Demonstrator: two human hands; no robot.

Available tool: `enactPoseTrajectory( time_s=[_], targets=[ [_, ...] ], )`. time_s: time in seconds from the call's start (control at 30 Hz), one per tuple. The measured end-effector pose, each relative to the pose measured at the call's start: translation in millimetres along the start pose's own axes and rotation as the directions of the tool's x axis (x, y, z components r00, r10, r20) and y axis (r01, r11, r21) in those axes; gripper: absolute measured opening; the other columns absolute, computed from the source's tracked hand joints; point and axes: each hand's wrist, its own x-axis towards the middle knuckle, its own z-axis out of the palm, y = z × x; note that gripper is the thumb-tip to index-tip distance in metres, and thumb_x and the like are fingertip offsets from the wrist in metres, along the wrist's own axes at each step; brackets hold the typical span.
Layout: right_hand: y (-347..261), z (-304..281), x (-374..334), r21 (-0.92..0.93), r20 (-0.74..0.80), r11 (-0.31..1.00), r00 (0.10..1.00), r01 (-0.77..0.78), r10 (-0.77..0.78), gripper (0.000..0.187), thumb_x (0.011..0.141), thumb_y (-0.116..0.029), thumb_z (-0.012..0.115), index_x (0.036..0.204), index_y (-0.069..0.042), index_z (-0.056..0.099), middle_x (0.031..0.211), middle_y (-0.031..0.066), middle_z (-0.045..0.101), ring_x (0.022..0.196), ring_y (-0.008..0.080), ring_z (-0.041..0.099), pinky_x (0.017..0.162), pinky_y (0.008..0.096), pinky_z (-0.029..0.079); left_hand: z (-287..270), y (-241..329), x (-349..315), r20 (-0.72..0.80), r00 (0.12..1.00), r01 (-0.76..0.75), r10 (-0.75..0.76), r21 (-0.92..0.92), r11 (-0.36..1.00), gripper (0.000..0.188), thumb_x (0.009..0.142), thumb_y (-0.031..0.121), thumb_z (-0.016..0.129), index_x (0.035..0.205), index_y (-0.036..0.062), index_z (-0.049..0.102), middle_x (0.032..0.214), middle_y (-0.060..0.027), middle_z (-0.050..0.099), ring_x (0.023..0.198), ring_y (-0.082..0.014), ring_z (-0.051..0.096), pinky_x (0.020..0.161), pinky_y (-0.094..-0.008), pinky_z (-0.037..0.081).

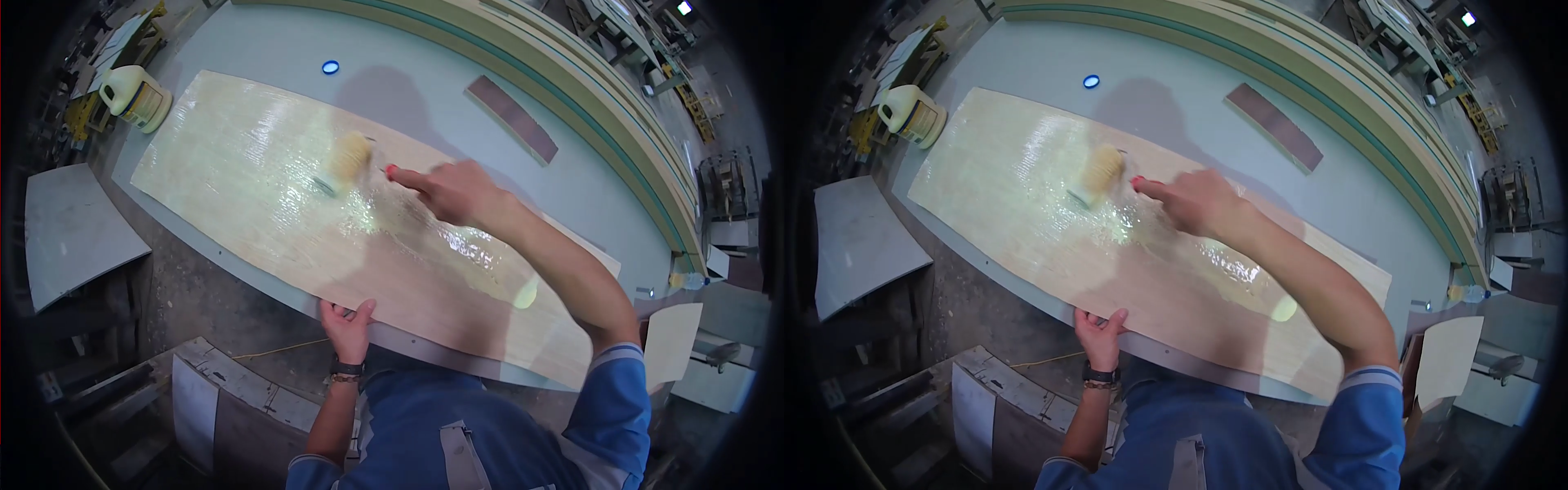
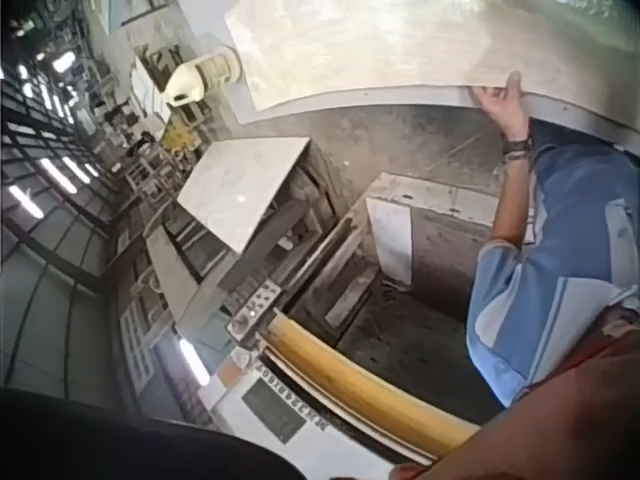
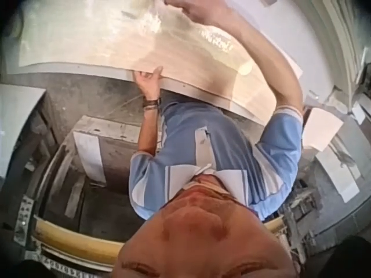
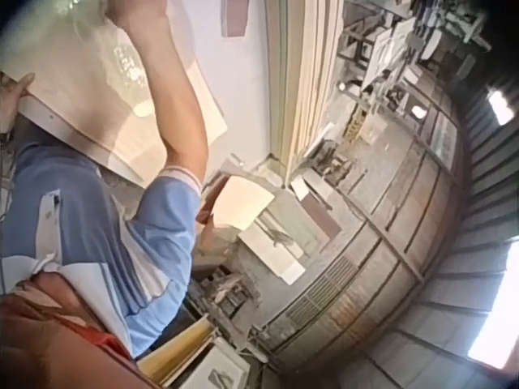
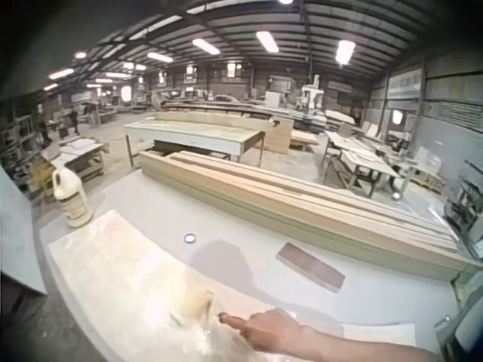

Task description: Applying glue to a wooden board using a manual roller.

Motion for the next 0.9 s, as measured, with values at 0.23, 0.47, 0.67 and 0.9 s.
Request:
enactPoseTrajectory(
  time_s=[0.23,0.47,0.67,0.9],
  targets=[
    [44.3,17.9,-277.6,-0.097,0.082,0.971,0.971,-0.218,0.226,0.057,0.091,-0.023,0.065,0.144,-0.037,0.05,0.071,0.003,0.059,0.055,0.0241,0.06,0.049,0.0384,0.049,3.5,5.2,-5.4,-0.026,1.0,0.013,-0.012,0.042,0.999,0.065,0.08,-0.008,0.075,0.135,0.0038,0.041,0.114,-0.0132,0.063,0.093,-0.0205,0.067,0.061,-0.0292,0.061],
    [86.5,17.1,-365.4,-0.092,0.183,0.927,0.909,-0.363,0.374,0.053,0.093,-0.026,0.062,0.144,-0.039,0.049,0.074,0.0028,0.062,0.06,0.0222,0.063,0.051,0.0387,0.051,14.6,3.8,-5.3,-0.084,0.996,-0.02,0.031,0.136,0.991,0.051,0.082,-0.001,0.077,0.123,0.0017,0.047,0.11,-0.0086,0.064,0.088,-0.0171,0.065,0.062,-0.028,0.058],
    [109.2,29.8,-330.4,-0.04,0.051,0.983,0.982,-0.18,0.182,0.051,0.097,-0.028,0.056,0.144,-0.041,0.045,0.077,0.0086,0.065,0.063,0.0262,0.064,0.055,0.0402,0.048,13.6,-24.9,-11.2,-0.251,0.967,-0.004,0.033,0.118,0.993,0.055,0.085,0.0,0.077,0.126,0.0033,0.04,0.103,-0.0095,0.064,0.083,-0.0165,0.064,0.062,-0.0323,0.058],
    [173.8,18.5,-479.0,-0.156,0.192,0.946,0.93,-0.286,0.313,0.05,0.09,-0.025,0.066,0.136,-0.041,0.055,0.075,0.0021,0.062,0.066,0.0263,0.064,0.056,0.0402,0.046,29.6,-23.8,-29.2,-0.292,0.955,-0.03,0.05,0.073,0.997,0.05,0.087,0.004,0.075,0.124,0.0021,0.041,0.099,-0.01,0.064,0.076,-0.016,0.065,0.058,-0.0307,0.058]
  ],
)
